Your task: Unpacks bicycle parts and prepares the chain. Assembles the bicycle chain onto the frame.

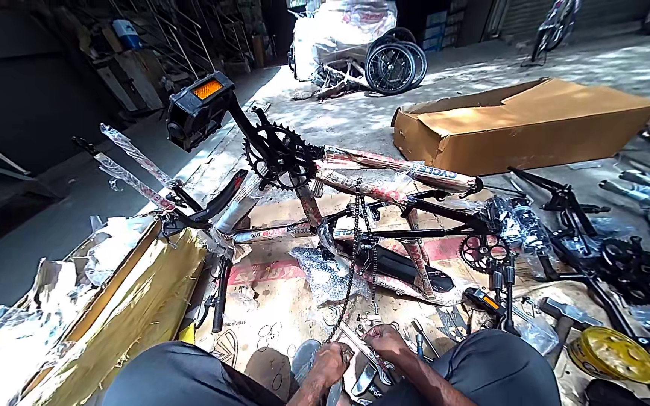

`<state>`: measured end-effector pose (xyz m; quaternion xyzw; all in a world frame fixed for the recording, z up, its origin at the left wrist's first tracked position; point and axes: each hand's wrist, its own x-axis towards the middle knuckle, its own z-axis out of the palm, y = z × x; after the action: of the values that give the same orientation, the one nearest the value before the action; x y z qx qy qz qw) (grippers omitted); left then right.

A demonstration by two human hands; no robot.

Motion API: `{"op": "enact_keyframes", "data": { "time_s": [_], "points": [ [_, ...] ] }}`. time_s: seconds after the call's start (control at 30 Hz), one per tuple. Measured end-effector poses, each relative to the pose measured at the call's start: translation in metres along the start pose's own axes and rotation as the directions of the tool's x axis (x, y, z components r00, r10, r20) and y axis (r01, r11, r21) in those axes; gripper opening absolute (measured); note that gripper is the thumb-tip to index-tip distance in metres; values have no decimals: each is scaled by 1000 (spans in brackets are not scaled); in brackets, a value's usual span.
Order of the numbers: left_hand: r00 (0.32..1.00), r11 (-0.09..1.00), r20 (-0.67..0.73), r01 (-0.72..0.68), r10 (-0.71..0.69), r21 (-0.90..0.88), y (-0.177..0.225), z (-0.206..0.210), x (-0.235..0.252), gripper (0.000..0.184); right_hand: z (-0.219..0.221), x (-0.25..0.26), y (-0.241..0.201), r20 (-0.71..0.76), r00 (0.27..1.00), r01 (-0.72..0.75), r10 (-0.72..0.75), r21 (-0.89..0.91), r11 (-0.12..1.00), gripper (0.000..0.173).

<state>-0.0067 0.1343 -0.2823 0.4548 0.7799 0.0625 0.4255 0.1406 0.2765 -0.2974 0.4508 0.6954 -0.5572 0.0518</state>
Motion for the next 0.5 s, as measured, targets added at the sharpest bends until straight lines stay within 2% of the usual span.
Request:
{"op": "enact_keyframes", "data": {
  "time_s": [0.1,0.2,0.27,0.37,0.43,0.5],
  "points": [
    [987,989,-74,143,-139,45,-4,-2,-5,34,-7,16,-2,-78,996,-27,40,153,988,28],
    [937,940,-147,331,-317,82,-2,-13,-11,37,-13,35,-9,-150,983,-45,101,335,941,22],
    [890,893,-174,440,-421,90,-6,-18,-15,40,-20,51,-13,-204,963,-113,177,292,950,26],
    [857,860,-175,503,-484,89,-14,-24,-17,43,-30,76,-15,-284,931,-206,227,102,973,42],
    [844,850,-191,521,-501,77,-17,-33,-20,42,-34,91,-15,-298,935,-187,194,52,981,56],
    [825,838,-236,541,-513,71,-23,-45,-24,37,-36,110,-12,-306,947,-86,99,56,995,65]
  ]
}}
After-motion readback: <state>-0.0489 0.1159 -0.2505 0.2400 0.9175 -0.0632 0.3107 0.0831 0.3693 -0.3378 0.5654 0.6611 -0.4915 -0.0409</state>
